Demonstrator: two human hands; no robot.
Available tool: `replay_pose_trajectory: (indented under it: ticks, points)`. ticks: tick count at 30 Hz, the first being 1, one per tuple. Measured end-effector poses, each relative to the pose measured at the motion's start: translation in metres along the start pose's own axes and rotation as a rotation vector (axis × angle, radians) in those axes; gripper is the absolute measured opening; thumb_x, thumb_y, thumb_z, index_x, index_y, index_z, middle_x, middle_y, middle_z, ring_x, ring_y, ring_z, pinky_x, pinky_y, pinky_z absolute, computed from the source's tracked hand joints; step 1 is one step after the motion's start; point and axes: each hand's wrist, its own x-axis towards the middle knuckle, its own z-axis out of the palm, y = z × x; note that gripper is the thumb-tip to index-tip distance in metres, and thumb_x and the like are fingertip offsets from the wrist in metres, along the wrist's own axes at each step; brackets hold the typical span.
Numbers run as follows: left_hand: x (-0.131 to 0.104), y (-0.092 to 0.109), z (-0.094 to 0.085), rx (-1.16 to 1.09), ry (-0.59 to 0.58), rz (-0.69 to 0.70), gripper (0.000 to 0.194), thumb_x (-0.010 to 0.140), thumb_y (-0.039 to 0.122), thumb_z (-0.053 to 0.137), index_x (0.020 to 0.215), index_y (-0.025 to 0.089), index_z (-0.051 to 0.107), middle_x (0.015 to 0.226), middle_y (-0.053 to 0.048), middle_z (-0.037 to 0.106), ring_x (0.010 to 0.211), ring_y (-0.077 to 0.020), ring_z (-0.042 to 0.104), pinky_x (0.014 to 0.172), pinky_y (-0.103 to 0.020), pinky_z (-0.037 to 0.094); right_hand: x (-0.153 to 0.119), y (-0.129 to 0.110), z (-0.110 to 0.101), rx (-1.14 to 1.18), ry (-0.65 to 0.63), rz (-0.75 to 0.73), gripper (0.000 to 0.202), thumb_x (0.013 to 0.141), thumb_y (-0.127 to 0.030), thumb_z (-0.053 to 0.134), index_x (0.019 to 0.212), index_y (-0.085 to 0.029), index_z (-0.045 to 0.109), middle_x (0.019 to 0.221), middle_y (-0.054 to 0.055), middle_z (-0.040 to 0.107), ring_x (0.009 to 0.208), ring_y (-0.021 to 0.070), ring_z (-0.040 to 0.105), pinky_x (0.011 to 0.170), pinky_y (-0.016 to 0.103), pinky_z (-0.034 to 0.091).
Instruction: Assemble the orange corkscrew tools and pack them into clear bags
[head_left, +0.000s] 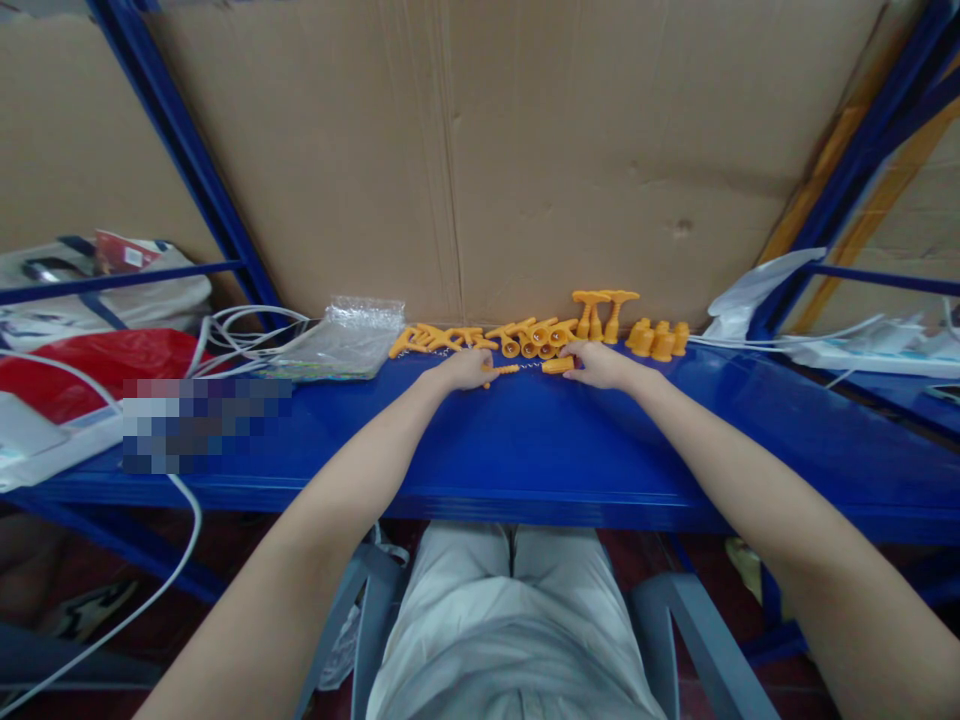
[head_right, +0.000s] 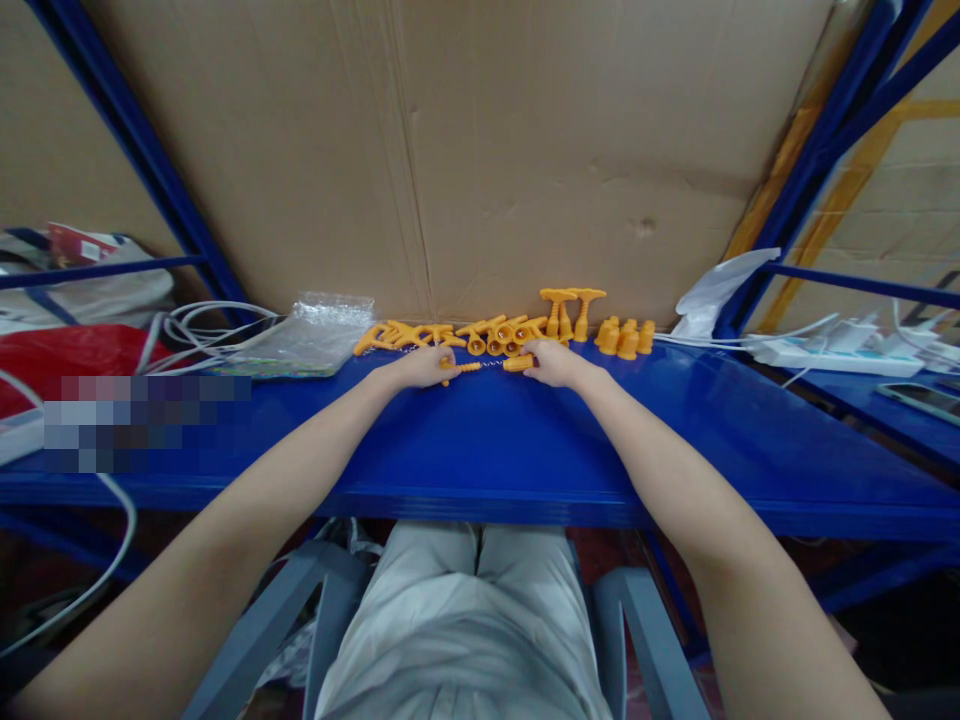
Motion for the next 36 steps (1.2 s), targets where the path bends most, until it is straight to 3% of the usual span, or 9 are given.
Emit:
replay_pose_trajectory:
  ticks: [10,16,20,27,36]
  points:
    - [0.001,0.0,-0.001,0.018,-0.013,0.003,0.022,0.087,0.037,0.053,0.084,0.018,0.063,0.079,-0.005,0.072,0.063,-0.0154,0.061,0.056,-0.024,0.038,0.0,0.001,0.0,-0.026,0.037,0.055,0.033,0.083,-0.015,0.065,0.116,-0.011,0.066,0.116,0.015,0.07,0.105,0.0264,0.067,0.091,0.033,0.05]
    - [-0.001,0.005,0.003,-0.025,0.081,0.1,0.024,0.088,0.033,0.054,0.103,0.016,0.062,0.082,-0.004,0.07,0.078,-0.0183,0.065,0.068,-0.024,0.043,0.001,0.001,0.005,0.085,0.082,-0.021,0.033,0.081,-0.015,0.066,0.115,-0.014,0.067,0.112,0.013,0.071,0.097,0.0237,0.069,0.088,0.033,0.051]
    - [-0.002,0.01,0.005,-0.017,0.186,0.153,0.037,0.085,0.032,0.06,0.118,0.016,0.059,0.088,-0.006,0.069,0.085,-0.0209,0.066,0.074,-0.027,0.045,0.003,-0.001,0.009,0.129,0.161,-0.105,0.033,0.081,-0.015,0.064,0.114,-0.015,0.068,0.116,0.013,0.07,0.105,0.0259,0.066,0.093,0.038,0.05]
    - [-0.003,0.009,0.004,-0.03,0.24,0.138,0.036,0.083,0.033,0.064,0.116,0.02,0.06,0.091,-0.005,0.069,0.089,-0.0199,0.065,0.079,-0.027,0.045,0.006,0.001,0.013,0.191,0.207,-0.116,0.035,0.081,-0.016,0.064,0.116,-0.015,0.067,0.118,0.014,0.068,0.107,0.0263,0.065,0.094,0.042,0.05]
    - [0.001,0.001,0.005,-0.03,0.269,0.101,0.035,0.081,0.033,0.065,0.113,0.019,0.06,0.088,-0.004,0.069,0.086,-0.0198,0.065,0.076,-0.027,0.046,0.006,0.008,0.012,0.614,0.114,-0.01,0.04,0.079,-0.015,0.068,0.118,-0.014,0.06,0.122,0.014,0.064,0.093,0.0185,0.07,0.085,0.037,0.057]
